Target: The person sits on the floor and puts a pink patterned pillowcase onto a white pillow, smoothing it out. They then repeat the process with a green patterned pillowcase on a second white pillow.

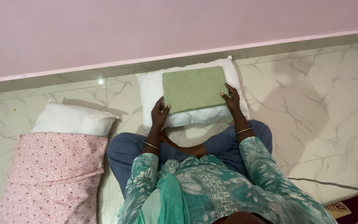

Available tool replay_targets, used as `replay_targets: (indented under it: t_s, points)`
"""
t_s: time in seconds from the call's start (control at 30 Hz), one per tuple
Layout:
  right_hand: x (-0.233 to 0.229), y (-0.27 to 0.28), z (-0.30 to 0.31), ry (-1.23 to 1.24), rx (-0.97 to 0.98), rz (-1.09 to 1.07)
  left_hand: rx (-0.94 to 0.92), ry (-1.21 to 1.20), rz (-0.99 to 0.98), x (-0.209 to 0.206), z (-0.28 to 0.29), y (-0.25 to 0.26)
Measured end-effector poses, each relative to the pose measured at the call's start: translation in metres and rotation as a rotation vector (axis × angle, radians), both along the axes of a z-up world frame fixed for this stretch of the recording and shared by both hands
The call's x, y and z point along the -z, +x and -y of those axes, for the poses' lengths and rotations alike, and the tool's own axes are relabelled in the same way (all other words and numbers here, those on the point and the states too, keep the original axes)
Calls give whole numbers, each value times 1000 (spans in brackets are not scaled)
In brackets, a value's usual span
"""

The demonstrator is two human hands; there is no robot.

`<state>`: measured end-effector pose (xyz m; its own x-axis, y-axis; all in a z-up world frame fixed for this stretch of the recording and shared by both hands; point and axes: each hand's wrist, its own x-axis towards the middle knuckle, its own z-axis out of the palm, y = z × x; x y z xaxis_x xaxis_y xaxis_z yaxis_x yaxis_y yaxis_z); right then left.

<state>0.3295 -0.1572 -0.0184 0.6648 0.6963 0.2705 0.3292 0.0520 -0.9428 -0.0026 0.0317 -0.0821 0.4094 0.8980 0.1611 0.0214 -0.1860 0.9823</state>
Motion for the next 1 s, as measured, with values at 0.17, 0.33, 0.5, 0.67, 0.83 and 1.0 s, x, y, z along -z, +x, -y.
replay_targets:
  t_s: [0.17, 0.33, 0.5, 0.67, 0.83, 1.0]
  points:
    - [-3, -4, 0, -23, 18, 10, -14, 6, -6, -8, 4, -1]
    - [-1, -11, 4, -86, 158, 275, -7, -22, -64, -22, 8, -6]
    - [2, -21, 7, -67, 274, 523, 93, -13, 12, -34, 8, -8]
    - [4, -22, 10, -126, 406, 463, 191, -211, 173, -27, -22, -3]
    - [5, -24, 12, -190, 489, 325, 170, -443, 5, -49, -78, 23]
    - [4, -25, 16, -54, 478, 670, 165, -451, -63, -77, -107, 55]
